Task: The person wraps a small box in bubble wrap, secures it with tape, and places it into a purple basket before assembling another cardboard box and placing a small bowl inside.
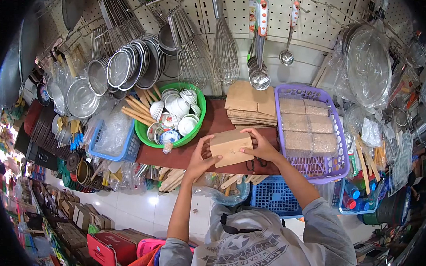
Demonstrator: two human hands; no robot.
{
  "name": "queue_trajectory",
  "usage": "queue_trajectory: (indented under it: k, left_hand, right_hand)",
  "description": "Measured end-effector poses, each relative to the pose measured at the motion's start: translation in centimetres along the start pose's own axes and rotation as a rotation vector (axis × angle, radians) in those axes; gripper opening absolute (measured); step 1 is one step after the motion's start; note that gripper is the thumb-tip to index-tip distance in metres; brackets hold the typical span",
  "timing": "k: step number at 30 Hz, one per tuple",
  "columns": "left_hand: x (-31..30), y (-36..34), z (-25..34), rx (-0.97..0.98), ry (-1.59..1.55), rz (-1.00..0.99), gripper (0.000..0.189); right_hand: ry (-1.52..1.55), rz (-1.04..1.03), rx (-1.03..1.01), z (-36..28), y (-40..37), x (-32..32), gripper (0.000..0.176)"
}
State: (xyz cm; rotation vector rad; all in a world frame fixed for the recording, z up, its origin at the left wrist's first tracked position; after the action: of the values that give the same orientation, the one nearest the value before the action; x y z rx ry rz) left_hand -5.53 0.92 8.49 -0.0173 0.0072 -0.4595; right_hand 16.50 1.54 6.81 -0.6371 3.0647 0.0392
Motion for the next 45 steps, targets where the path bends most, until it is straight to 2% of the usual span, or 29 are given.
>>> queue_trajectory:
  k: [1,4,6,8,10,12,16,18,21,26,30,33,39,41,45]
  left_hand:
    - [-0.1,0.1,-0.3,-0.017,0.004,-0.023,0.073]
    - [-0.5,0.7,0.1,0.163,0.252,-0.018,0.071]
    - [-0.6,1.2,0.5,0.275,0.301,-0.021,0.068]
    - [-1.1,1.6,0.1,0.341,0.346,-0.015,0.066]
    - [-1.6,2.0,-0.6,0.362,0.391,-0.011,0.065]
    - [-1.9,2.1,-0.2,0.434,0.503,-0.004,0.065]
    - [-2.0,2.5,-1.1,0.505,0.642,-0.049,0.064]
    - [-2.1,2.8,-2.4,0.457,0.670,-0.115,0.062]
    - [-1.8,3.7,-4.3,0.479,0.749,-0.197,0.063]
    - [-1.3,6.0,-7.2,0.577,0.929,-0.258,0.071]
    - [-0.9,7.5,-9.1,0.662,0.922,-0.318,0.073]
    - [-1.1,7.8,-11.0,0.710,0.853,-0.294,0.073]
    - [-1.5,8.3,-10.7,0.621,0.880,-0.327,0.072]
    - [-1.8,8.5,-11.3,0.557,0.979,-0.373,0.069]
    - [-2.2,7.9,-9.4,0.504,0.965,-0.359,0.060]
  right_hand:
    - [-0.028,-0.022,-0.006,0.2,0.0,0.1,0.065]
    - [-0.134,-0.069,-0.043,0.4,0.0,0.2,0.073]
    - [-0.233,-0.073,-0.093,-0.2,-0.1,0.2,0.080]
    - [-0.199,-0.015,-0.064,3.0,0.7,-1.1,0.089]
    - [-0.070,0.067,0.062,2.8,0.7,-0.8,0.094]
    - [0.153,0.171,0.283,1.8,-0.3,0.5,0.096]
    - [0.224,0.121,0.377,2.5,-0.2,1.9,0.102]
    - [0.254,0.101,0.404,3.6,0.1,1.6,0.107]
    - [-0.157,0.131,0.220,5.3,1.0,0.2,0.111]
    - [-0.119,0.201,0.116,6.5,1.7,-0.4,0.103]
    - [-0.225,0.275,-0.038,8.6,1.8,-0.6,0.097]
    - [-0.383,0.283,0.057,9.2,1.7,-0.8,0.097]
    - [-0.380,0.332,0.094,8.9,1.9,-1.0,0.094]
    - [-0.419,0.324,0.063,8.9,2.2,-1.2,0.094]
    - [-0.505,0.312,0.009,8.3,2.6,-1.3,0.093]
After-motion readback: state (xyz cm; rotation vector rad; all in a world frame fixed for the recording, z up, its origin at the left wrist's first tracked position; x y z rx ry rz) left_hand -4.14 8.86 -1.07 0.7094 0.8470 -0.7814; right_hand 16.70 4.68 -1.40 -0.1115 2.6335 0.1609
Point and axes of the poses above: each hand's wrist, its own y-axis towards the middle knuckle, its own x-axis out of the palm, z = x × y, the point moved 7 cm from there along y, towards the middle knuckle, and after that the axes turned 4 degrees about -z, right-handed, at the moved point
